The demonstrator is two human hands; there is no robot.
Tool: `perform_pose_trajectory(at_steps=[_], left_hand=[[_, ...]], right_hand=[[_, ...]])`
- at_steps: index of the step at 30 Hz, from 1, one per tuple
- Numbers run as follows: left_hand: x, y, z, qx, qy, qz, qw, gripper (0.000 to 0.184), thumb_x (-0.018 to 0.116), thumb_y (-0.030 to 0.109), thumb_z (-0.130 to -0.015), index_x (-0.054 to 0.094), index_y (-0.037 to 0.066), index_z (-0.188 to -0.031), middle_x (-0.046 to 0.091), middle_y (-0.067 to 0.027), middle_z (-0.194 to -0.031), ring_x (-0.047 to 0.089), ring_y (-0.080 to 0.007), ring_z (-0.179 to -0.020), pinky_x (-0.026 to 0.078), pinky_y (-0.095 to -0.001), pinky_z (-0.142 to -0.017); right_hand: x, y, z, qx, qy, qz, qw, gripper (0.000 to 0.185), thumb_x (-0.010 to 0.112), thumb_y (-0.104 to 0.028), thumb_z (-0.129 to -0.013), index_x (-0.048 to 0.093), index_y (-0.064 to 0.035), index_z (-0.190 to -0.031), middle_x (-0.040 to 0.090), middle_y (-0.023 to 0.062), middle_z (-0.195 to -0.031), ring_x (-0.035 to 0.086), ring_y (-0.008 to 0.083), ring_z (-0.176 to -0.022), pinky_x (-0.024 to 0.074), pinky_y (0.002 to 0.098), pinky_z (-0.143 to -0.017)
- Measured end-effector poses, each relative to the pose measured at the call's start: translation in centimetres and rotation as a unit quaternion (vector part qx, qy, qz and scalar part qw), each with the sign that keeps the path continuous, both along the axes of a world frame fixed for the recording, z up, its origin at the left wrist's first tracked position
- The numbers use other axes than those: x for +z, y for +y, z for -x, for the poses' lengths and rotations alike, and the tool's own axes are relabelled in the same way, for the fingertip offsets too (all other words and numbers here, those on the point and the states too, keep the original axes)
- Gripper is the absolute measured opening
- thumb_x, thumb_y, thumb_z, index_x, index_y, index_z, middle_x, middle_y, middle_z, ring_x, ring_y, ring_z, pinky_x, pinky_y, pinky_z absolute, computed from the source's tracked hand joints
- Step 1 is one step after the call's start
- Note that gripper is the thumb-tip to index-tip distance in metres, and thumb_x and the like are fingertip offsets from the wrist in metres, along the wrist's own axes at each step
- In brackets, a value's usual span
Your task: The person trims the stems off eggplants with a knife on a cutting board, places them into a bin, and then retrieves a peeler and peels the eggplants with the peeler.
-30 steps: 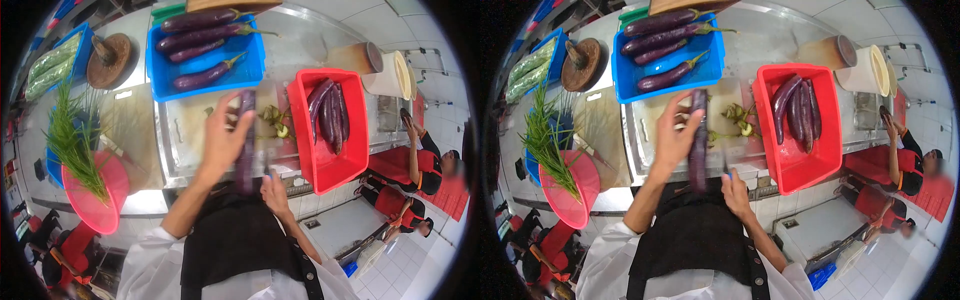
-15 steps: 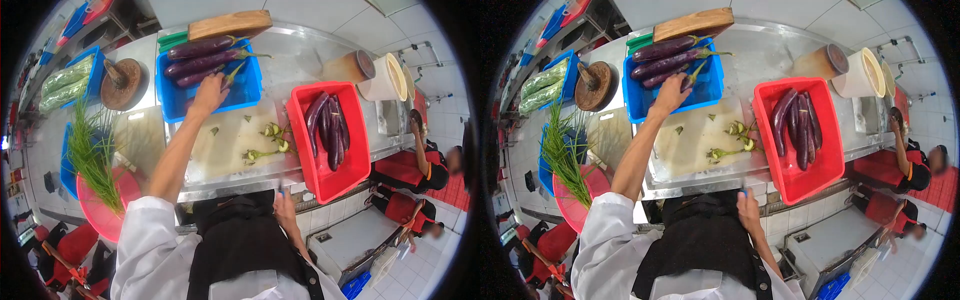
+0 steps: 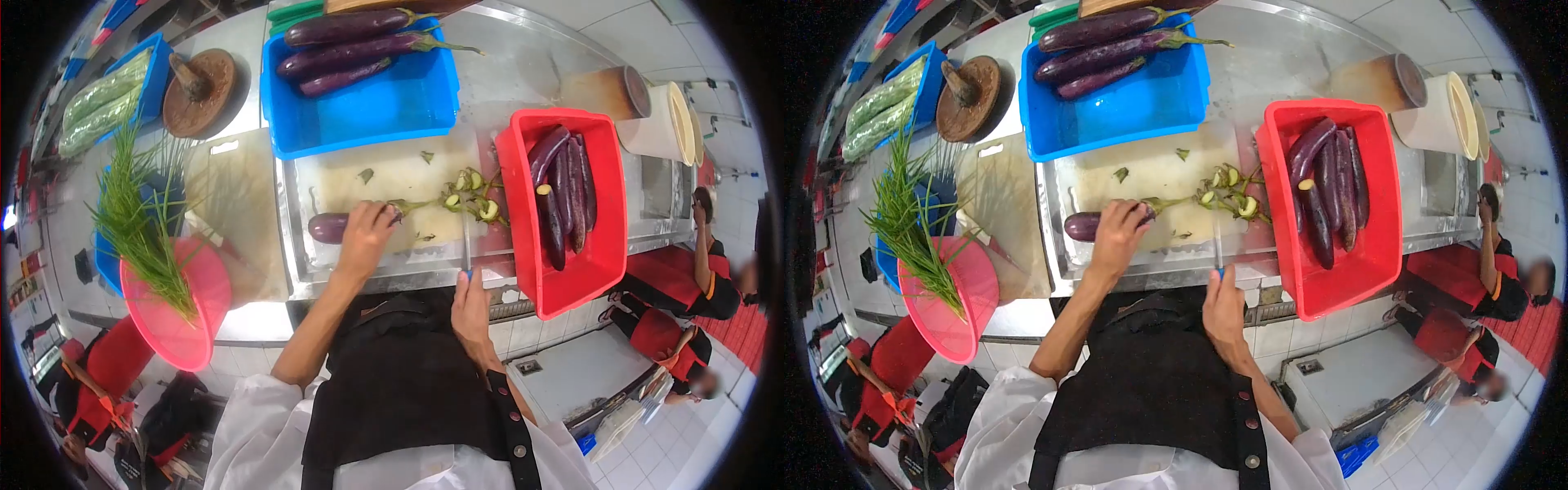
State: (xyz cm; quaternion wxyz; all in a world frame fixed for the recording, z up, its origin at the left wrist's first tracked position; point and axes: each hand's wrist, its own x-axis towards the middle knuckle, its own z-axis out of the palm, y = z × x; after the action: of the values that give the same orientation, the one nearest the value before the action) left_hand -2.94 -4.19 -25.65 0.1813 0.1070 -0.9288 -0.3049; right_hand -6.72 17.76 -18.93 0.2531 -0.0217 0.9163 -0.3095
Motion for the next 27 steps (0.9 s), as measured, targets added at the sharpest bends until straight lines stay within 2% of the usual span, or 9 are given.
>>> perform_pose_trajectory(at_steps=[3, 5, 7, 12, 14, 18, 20, 23, 27], left_hand=[[2.1, 0.8, -0.6, -0.004, -0.028, -0.033, 0.999, 0.045, 0.080, 0.009, -0.068, 0.065, -0.001, -0.110, 0.061, -0.0146, -0.112, 0.056, -0.0325, -0.106, 0.044, -0.0446, -0.091], [4.3, 0.1, -0.9, 0.040, -0.062, -0.022, 0.997, 0.050, 0.081, 0.014, -0.067, 0.065, 0.003, -0.113, 0.060, -0.0131, -0.115, 0.054, -0.0324, -0.110, 0.036, -0.0487, -0.098], [3.5, -1.0, -1.9, 0.024, -0.074, 0.010, 0.997, 0.049, 0.081, 0.015, -0.067, 0.065, 0.005, -0.113, 0.060, -0.0125, -0.114, 0.054, -0.0318, -0.110, 0.036, -0.0488, -0.099], [3.6, 0.1, -2.5, 0.000, -0.108, 0.041, 0.993, 0.045, 0.081, 0.017, -0.068, 0.067, 0.006, -0.109, 0.059, -0.0103, -0.109, 0.053, -0.0296, -0.106, 0.036, -0.0476, -0.096], [3.4, 0.3, -2.2, -0.004, -0.123, 0.031, 0.992, 0.045, 0.080, 0.016, -0.069, 0.066, 0.008, -0.111, 0.058, -0.0108, -0.110, 0.053, -0.0292, -0.105, 0.036, -0.0481, -0.095], [2.8, 0.6, -1.7, -0.048, -0.123, -0.011, 0.991, 0.053, 0.071, 0.011, -0.077, 0.059, 0.017, -0.128, 0.055, -0.0095, -0.113, 0.052, -0.0265, -0.106, 0.036, -0.0519, -0.095], [2.1, 1.0, -2.0, -0.067, -0.124, 0.120, 0.983, 0.061, 0.063, 0.005, -0.080, 0.054, 0.025, -0.137, 0.055, -0.0083, -0.117, 0.052, -0.0254, -0.106, 0.035, -0.0538, -0.096], [2.2, 1.1, -1.8, -0.070, -0.142, 0.101, 0.982, 0.067, 0.059, 0.001, -0.080, 0.051, 0.029, -0.140, 0.056, -0.0073, -0.119, 0.052, -0.0246, -0.106, 0.035, -0.0545, -0.095], [2.1, 0.9, -1.7, -0.073, -0.149, 0.094, 0.982, 0.066, 0.060, 0.002, -0.079, 0.052, 0.028, -0.140, 0.056, -0.0064, -0.119, 0.051, -0.0245, -0.106, 0.034, -0.0535, -0.095]], right_hand=[[1.6, -2.8, -0.6, 0.196, -0.018, -0.068, 0.978, 0.029, 0.042, -0.030, -0.103, 0.044, -0.0011, -0.106, 0.062, 0.0295, -0.071, 0.061, 0.0520, -0.071, 0.0463, 0.0596, -0.062], [1.1, -3.9, -0.2, 0.231, -0.020, -0.100, 0.968, 0.029, 0.042, -0.030, -0.103, 0.044, -0.0011, -0.106, 0.062, 0.0294, -0.071, 0.062, 0.0512, -0.071, 0.0478, 0.0586, -0.061], [1.2, -4.7, 0.2, 0.279, 0.016, -0.153, 0.948, 0.028, 0.041, -0.029, -0.104, 0.044, -0.0014, -0.105, 0.063, 0.0290, -0.069, 0.063, 0.0498, -0.069, 0.0513, 0.0565, -0.061], [2.2, -4.0, 1.6, 0.257, 0.005, -0.142, 0.956, 0.029, 0.041, -0.029, -0.104, 0.044, -0.0006, -0.105, 0.062, 0.0295, -0.068, 0.063, 0.0505, -0.069, 0.0510, 0.0577, -0.061], [2.4, -4.4, 1.0, 0.236, -0.011, -0.147, 0.960, 0.028, 0.042, -0.028, -0.104, 0.044, -0.0006, -0.105, 0.060, 0.0313, -0.068, 0.061, 0.0519, -0.070, 0.0462, 0.0605, -0.060], [0.7, -3.8, 0.5, 0.234, -0.021, -0.137, 0.962, 0.028, 0.042, -0.027, -0.104, 0.043, 0.0003, -0.107, 0.059, 0.0329, -0.068, 0.060, 0.0533, -0.071, 0.0446, 0.0614, -0.060], [0.5, -3.1, 0.6, 0.226, -0.005, -0.152, 0.962, 0.027, 0.041, -0.026, -0.104, 0.041, 0.0006, -0.109, 0.061, 0.0309, -0.068, 0.061, 0.0521, -0.069, 0.0487, 0.0590, -0.061], [0.9, -3.1, 0.5, 0.211, -0.034, -0.126, 0.969, 0.026, 0.042, -0.025, -0.104, 0.041, 0.0004, -0.109, 0.061, 0.0317, -0.068, 0.061, 0.0526, -0.069, 0.0479, 0.0594, -0.060], [0.6, -3.2, 0.4, 0.208, -0.048, -0.120, 0.969, 0.026, 0.042, -0.025, -0.104, 0.041, 0.0010, -0.109, 0.060, 0.0323, -0.068, 0.060, 0.0530, -0.070, 0.0471, 0.0601, -0.061]])
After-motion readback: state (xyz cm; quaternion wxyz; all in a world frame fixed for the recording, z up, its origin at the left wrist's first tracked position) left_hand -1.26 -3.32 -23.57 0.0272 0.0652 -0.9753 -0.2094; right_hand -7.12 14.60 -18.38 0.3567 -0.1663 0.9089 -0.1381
